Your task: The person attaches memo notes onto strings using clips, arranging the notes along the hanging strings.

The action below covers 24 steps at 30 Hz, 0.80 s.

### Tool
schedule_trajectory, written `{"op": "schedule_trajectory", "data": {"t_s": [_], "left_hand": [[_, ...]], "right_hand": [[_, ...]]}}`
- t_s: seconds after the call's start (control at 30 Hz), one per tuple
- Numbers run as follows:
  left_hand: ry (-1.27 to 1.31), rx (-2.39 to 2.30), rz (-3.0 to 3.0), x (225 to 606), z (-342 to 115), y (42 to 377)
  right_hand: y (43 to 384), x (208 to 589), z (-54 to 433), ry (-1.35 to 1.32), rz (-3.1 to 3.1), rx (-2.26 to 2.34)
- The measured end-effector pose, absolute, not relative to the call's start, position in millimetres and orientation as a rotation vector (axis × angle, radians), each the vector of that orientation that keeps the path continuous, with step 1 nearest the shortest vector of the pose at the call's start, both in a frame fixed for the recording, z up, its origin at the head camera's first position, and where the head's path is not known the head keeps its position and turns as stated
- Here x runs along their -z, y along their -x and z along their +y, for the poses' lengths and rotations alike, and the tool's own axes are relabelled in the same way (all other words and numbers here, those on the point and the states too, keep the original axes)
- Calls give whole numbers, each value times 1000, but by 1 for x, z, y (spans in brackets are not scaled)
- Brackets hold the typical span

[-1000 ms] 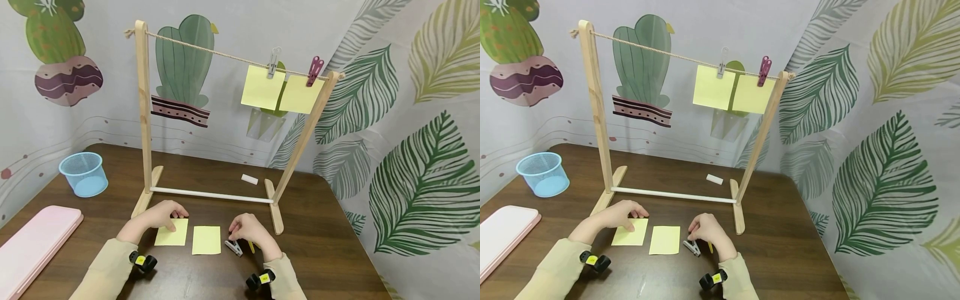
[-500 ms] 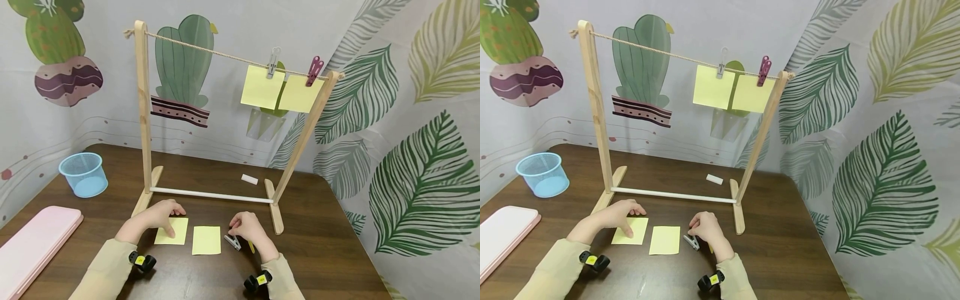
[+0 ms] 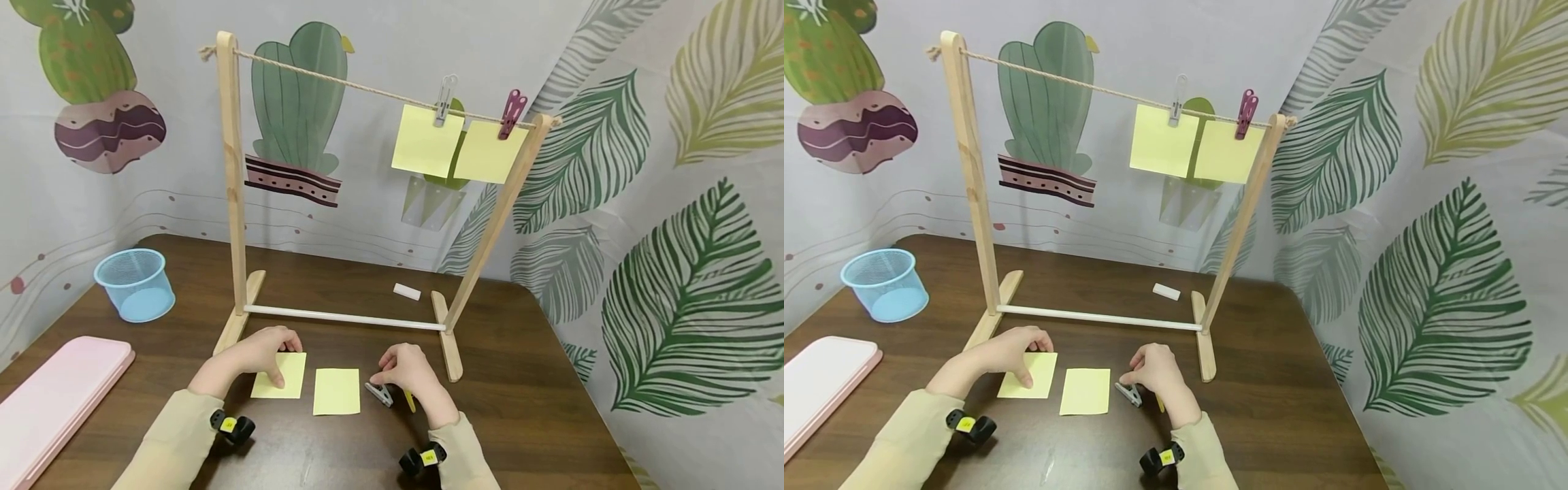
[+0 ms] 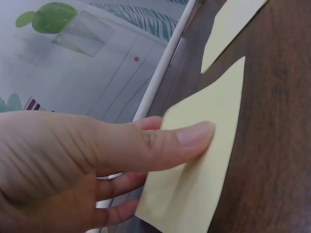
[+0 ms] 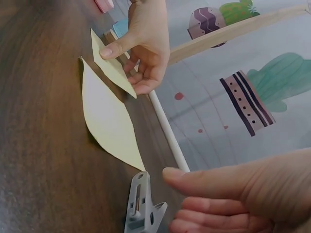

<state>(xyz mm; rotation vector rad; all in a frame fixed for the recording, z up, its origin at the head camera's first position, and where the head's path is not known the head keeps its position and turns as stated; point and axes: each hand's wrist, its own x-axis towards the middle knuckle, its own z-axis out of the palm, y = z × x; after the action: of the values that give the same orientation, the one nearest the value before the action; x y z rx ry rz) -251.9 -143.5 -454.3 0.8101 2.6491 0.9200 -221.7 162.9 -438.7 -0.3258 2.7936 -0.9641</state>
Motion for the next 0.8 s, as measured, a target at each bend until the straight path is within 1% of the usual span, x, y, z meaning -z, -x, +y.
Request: {"op": "schedule_trajectory", "data": {"t_s": [0.23, 0.4, 0.6, 0.8], "left_hand": [[-831, -952, 2619, 456, -143, 251], [-778, -952, 2592, 456, -141, 250], [-673, -954, 2575, 454, -141, 249], [-716, -967, 2582, 455, -145, 250]], "right_hand": [[215, 437, 159, 331, 2796, 824], [212, 439, 155, 352, 2850, 723], [210, 441, 148, 359, 2864, 728], [209, 446, 145, 371, 2886, 717]]}}
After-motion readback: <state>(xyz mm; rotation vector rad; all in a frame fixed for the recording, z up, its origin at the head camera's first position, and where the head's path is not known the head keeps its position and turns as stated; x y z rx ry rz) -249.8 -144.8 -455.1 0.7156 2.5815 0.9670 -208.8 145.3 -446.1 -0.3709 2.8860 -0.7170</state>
